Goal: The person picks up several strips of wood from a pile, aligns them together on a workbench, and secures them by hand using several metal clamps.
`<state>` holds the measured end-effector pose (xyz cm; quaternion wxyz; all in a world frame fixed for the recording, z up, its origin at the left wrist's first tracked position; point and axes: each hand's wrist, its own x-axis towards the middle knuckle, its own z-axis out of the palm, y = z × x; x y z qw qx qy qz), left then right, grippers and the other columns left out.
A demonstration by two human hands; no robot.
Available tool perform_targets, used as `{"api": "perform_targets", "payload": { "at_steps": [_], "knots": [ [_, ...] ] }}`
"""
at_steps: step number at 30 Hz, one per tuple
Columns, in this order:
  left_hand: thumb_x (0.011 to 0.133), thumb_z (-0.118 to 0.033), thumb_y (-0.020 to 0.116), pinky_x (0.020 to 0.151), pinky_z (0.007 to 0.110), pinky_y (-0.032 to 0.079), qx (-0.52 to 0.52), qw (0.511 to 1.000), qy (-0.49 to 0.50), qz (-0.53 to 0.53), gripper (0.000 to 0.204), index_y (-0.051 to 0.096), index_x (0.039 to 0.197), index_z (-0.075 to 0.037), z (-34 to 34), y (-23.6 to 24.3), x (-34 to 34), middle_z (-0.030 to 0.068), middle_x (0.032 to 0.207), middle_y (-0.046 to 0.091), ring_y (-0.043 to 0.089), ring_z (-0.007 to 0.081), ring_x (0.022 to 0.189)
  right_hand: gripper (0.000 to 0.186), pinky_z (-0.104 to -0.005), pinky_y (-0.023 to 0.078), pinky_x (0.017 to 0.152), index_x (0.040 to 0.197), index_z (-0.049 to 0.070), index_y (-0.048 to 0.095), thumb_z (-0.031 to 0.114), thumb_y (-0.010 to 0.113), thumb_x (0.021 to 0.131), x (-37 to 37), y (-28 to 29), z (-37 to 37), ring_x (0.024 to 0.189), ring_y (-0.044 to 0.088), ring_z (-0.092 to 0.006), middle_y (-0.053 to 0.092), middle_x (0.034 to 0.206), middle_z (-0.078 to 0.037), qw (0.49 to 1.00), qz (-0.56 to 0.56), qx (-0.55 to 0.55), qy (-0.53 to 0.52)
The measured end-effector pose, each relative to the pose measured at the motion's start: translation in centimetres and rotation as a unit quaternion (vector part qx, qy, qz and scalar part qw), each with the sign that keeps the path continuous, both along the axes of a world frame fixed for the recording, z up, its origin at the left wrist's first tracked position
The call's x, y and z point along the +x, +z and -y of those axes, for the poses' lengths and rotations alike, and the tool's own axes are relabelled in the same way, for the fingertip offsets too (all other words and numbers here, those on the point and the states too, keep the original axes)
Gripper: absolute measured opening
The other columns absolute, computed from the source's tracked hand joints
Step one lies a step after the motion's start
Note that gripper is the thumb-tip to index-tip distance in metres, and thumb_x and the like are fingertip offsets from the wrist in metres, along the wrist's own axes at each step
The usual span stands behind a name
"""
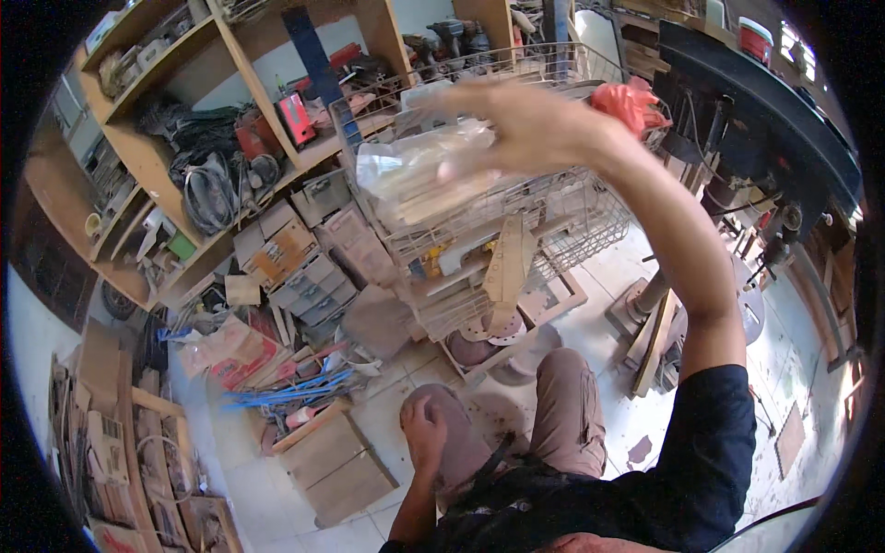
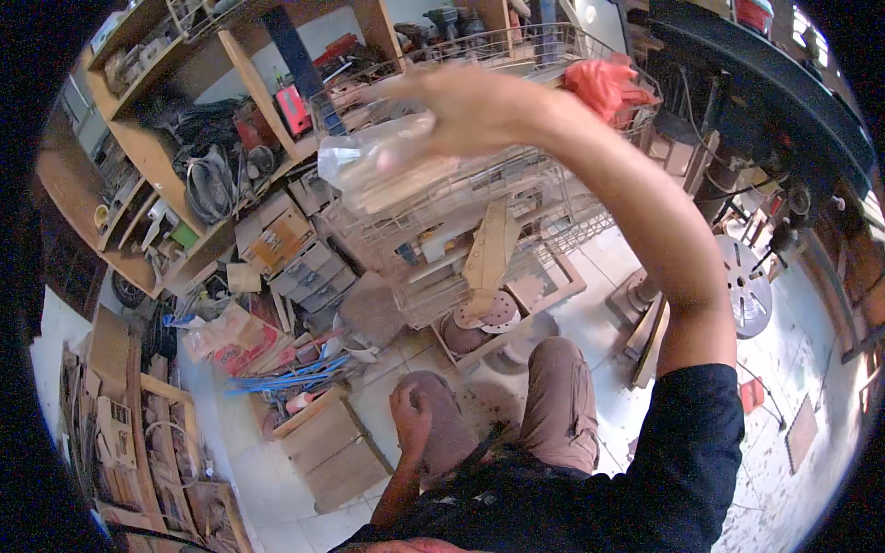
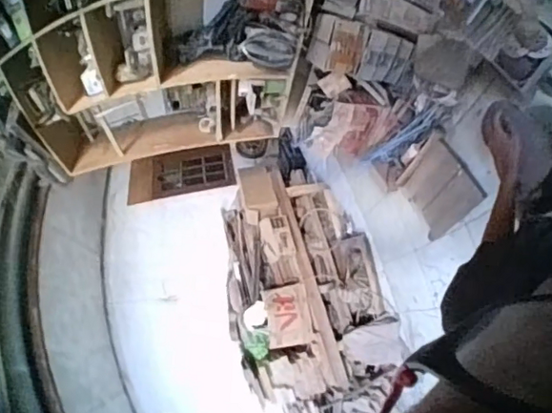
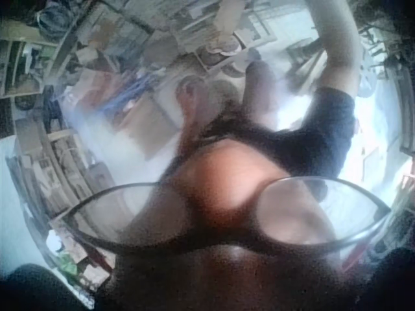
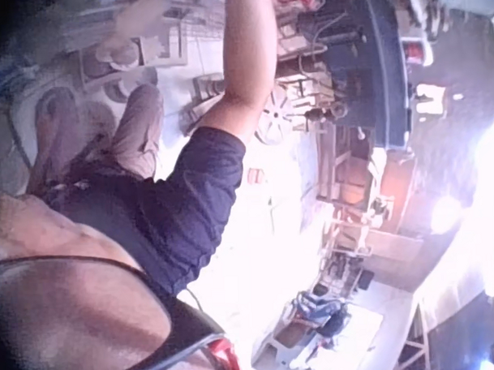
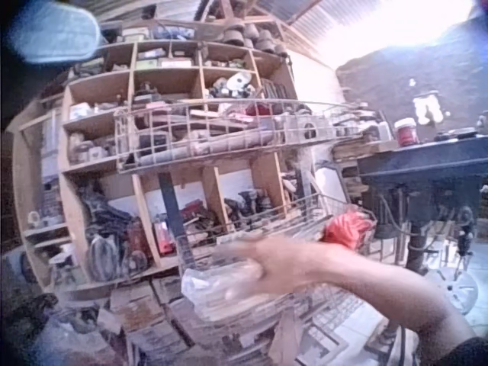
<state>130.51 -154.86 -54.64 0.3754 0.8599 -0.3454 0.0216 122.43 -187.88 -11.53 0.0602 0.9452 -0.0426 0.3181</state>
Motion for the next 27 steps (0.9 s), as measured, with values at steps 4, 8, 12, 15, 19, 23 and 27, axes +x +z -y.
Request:
{"api": "perform_targets", "payload": {
  "at_steps": [4, 8, 12, 15, 19, 23, 27],
  "knots": [
    [0.086, -0.015, 0.060, 0.100, 0.045, 0.038, -0.001, 1.000, 0.007, 0.017, 0.029, 0.058, 0.112, -0.001, -0.1, -0.1, 0.1, 0.0211, 0.115, 0.055, 0.049, 0.0387, 0.113, 0.051, -0.0445, 0.050, 0.086, 0.128, 0.017, 0.052, 0.034, 0.066, 0.082, 4.7, -1.7, -1.2, 0.103, 0.060, -0.0368, 0.051, 0.120, -0.020, 0.992, -0.033, -0.008, 0.123],
    [0.083, -0.017, 0.061, 0.097, 0.046, 0.039, -0.020, 0.999, 0.031, 0.020, 0.024, 0.062, 0.103, -0.004, -0.5, 0.2, -0.1, 0.0172, 0.108, 0.059, 0.052, 0.0363, 0.108, 0.036, -0.0460, 0.054, 0.075, 0.114, 0.012, 0.058, 0.013, 0.063, 0.078, 7.0, -1.9, 0.8, 0.086, 0.063, -0.0392, 0.052, 0.112, -0.018, 0.991, 0.005, -0.106, 0.076],
    [0.083, -0.017, 0.061, 0.096, 0.045, 0.040, -0.036, 0.998, 0.040, 0.030, 0.023, 0.063, 0.101, -0.004, 0.1, 0.8, -0.1, 0.0158, 0.107, 0.059, 0.052, 0.0353, 0.108, 0.011, -0.0369, 0.052, 0.067, 0.091, 0.003, 0.059, 0.008, 0.058, 0.082, 5.6, -0.1, 6.2, 0.074, 0.062, -0.0307, 0.057, 0.088, -0.014, 0.989, 0.086, -0.110, 0.053],
    [0.083, -0.018, 0.061, 0.096, 0.044, 0.041, -0.042, 0.997, 0.045, 0.038, 0.023, 0.063, 0.100, -0.004, -0.2, 1.3, -0.3, 0.0154, 0.107, 0.060, 0.053, 0.0353, 0.107, 0.025, -0.0333, 0.049, 0.069, 0.095, 0.004, 0.062, 0.027, 0.063, 0.084, 3.4, 2.0, 5.1, 0.078, 0.062, -0.0200, 0.066, 0.087, -0.014, 0.963, -0.026, 0.223, 0.150],
    [0.083, -0.019, 0.062, 0.096, 0.044, 0.042, -0.054, 0.996, 0.036, 0.055, 0.024, 0.063, 0.101, -0.004, -0.1, 1.3, -0.1, 0.0148, 0.106, 0.060, 0.053, 0.0349, 0.108, 0.036, -0.0358, 0.049, 0.071, 0.097, 0.005, 0.061, 0.037, 0.067, 0.081, 3.5, -1.1, 0.2, 0.078, 0.063, -0.0290, 0.066, 0.088, -0.015, 0.991, -0.043, 0.079, 0.103],
    [0.081, -0.018, 0.063, 0.097, 0.043, 0.041, -0.013, 0.998, 0.037, 0.048, 0.025, 0.063, 0.102, -0.005, 0.4, 3.3, -0.5, 0.0143, 0.109, 0.061, 0.053, 0.0347, 0.109, 0.035, -0.0410, 0.048, 0.076, 0.104, 0.004, 0.060, 0.028, 0.070, 0.079, 4.2, -0.4, -0.1, 0.092, 0.063, -0.0316, 0.064, 0.099, -0.018, 0.987, -0.128, 0.062, 0.079],
    [0.080, -0.016, 0.063, 0.097, 0.043, 0.040, -0.020, 0.998, 0.028, 0.047, 0.025, 0.063, 0.102, -0.005, 0.9, 2.9, -0.2, 0.0138, 0.111, 0.062, 0.054, 0.0351, 0.108, 0.018, -0.0477, 0.047, 0.068, 0.092, 0.004, 0.058, 0.020, 0.063, 0.083, 4.1, -0.7, 1.2, 0.076, 0.061, -0.0411, 0.063, 0.078, -0.020, 0.996, -0.070, 0.030, 0.057]
  ]
}}
